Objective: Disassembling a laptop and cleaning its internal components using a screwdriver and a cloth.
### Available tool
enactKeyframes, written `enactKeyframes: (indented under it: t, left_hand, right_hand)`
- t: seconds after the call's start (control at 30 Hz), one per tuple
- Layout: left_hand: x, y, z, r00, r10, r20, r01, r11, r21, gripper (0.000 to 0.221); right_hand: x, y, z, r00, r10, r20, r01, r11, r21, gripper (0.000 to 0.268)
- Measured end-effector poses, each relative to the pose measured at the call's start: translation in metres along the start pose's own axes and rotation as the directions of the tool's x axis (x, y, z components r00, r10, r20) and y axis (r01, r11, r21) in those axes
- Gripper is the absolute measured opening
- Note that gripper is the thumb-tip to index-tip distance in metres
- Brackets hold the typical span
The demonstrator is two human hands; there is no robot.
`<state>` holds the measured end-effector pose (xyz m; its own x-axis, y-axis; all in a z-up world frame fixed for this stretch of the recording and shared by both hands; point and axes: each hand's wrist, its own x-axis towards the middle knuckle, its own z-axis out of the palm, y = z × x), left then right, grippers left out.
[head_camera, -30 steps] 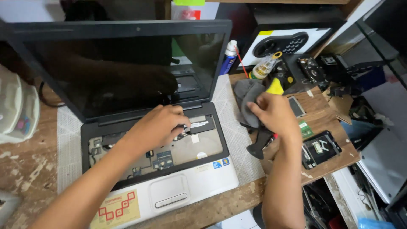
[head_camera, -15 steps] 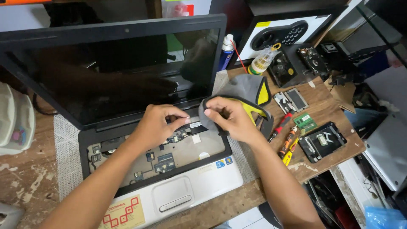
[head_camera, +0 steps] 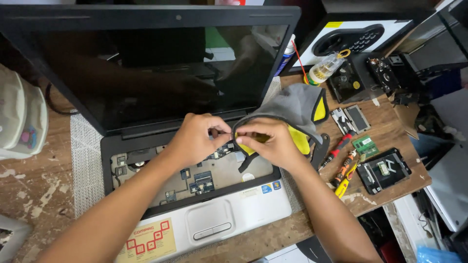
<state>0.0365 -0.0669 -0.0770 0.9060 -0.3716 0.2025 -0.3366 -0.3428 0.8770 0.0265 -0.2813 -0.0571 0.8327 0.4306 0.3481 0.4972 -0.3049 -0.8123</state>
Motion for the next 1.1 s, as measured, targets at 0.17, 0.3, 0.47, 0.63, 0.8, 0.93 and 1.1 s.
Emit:
enactKeyframes:
  t: [0.17, 0.3, 0.47, 0.63, 0.8, 0.93, 1.1]
  left_hand:
    - [0.002, -0.01, 0.002, 0.999, 0.029, 0.019, -0.03, 0.999, 0.035, 0.007]
    - [0.002, -0.01, 0.001, 0.998, 0.029, 0.057, -0.034, 0.995, 0.095, 0.008]
    - [0.002, -0.01, 0.001, 0.997, 0.04, 0.063, -0.044, 0.997, 0.063, 0.007]
    - [0.002, -0.008, 0.0, 0.999, 0.04, 0.028, -0.04, 0.999, -0.01, 0.006]
    - [-0.001, -0.006, 0.001, 0.998, 0.052, 0.029, -0.052, 0.999, 0.003, 0.006]
    - [-0.002, -0.002, -0.001, 0.991, 0.125, 0.044, -0.125, 0.992, -0.003, 0.006]
    - [-0.003, -0.011, 0.0, 0.977, 0.199, 0.071, -0.202, 0.978, 0.045, 0.008]
  right_hand:
    - [-0.003, 0.011, 0.014, 0.99, -0.127, -0.065, 0.117, 0.982, -0.148, 0.009]
    - [-0.006, 0.02, 0.02, 0.978, -0.211, -0.002, 0.201, 0.938, -0.282, 0.003]
    - [-0.005, 0.027, 0.023, 0.966, -0.259, 0.01, 0.25, 0.92, -0.302, 0.008]
    - [-0.002, 0.031, 0.02, 0.965, -0.254, -0.065, 0.238, 0.953, -0.189, 0.005]
    - [0.004, 0.024, 0.007, 0.953, -0.255, -0.162, 0.232, 0.961, -0.15, 0.005]
    - [0.004, 0.024, 0.002, 0.951, -0.246, -0.186, 0.226, 0.966, -0.124, 0.005]
    - [0.005, 0.015, -0.003, 0.971, -0.212, -0.112, 0.195, 0.971, -0.139, 0.004]
